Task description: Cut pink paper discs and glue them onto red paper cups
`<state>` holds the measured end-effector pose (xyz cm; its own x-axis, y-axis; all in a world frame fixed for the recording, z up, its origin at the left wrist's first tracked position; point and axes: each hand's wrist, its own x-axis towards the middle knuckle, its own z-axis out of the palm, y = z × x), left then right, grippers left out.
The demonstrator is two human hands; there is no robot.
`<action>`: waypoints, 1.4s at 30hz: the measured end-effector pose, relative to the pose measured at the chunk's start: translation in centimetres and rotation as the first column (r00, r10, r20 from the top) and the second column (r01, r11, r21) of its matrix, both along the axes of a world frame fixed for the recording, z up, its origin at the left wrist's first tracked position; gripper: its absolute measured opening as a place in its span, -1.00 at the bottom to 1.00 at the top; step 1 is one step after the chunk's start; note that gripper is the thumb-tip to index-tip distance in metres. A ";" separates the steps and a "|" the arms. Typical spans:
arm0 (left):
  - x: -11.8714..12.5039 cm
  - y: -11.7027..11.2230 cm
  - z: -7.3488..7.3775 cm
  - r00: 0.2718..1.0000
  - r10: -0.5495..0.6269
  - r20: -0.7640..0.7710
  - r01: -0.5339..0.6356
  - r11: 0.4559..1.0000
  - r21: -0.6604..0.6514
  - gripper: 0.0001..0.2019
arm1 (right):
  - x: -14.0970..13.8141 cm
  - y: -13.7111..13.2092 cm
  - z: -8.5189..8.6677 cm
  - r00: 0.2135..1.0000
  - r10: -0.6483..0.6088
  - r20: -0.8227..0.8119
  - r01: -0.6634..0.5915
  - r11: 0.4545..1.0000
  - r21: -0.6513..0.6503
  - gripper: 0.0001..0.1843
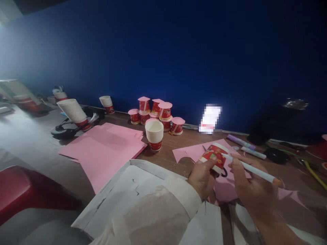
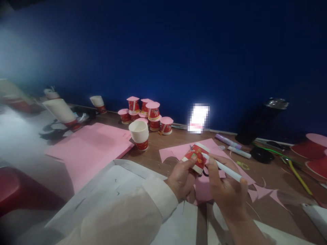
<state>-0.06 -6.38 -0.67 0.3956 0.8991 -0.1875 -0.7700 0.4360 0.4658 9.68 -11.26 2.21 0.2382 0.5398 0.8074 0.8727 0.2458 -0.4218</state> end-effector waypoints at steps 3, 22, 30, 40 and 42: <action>0.1 0.0 0.0 1.000 -0.003 0.002 0.003 1.000 -0.011 -0.45 | 0.1 0.0 -0.2 0.999 -0.031 -0.019 0.031 0.999 -0.020 -0.74; -0.3 0.3 -0.5 0.998 -0.015 -0.056 0.011 0.997 -0.075 -0.43 | 0.4 0.1 -0.6 0.999 -0.020 -0.046 0.019 1.000 -0.011 -0.77; -0.1 0.5 -0.2 1.000 0.011 0.016 -0.009 0.993 -0.118 -0.48 | 0.5 0.0 -0.7 0.994 -0.063 -0.088 0.057 0.996 -0.064 -0.76; -0.2 0.6 0.2 1.000 0.001 0.022 0.002 0.988 -0.156 -0.64 | 0.4 -0.1 -0.8 0.974 -0.012 -0.224 0.001 0.999 -0.049 -0.68; -0.3 0.5 0.5 0.999 -0.004 0.044 0.011 0.987 -0.163 -0.70 | 0.1 -0.1 -0.5 0.955 -0.007 -0.297 -0.005 0.999 -0.041 -0.63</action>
<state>-0.40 -5.85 -0.21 0.4132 0.8549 -0.3138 -0.7846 0.5091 0.3539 9.78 -11.37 1.72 0.4640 0.5706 0.6776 0.7070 0.2223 -0.6714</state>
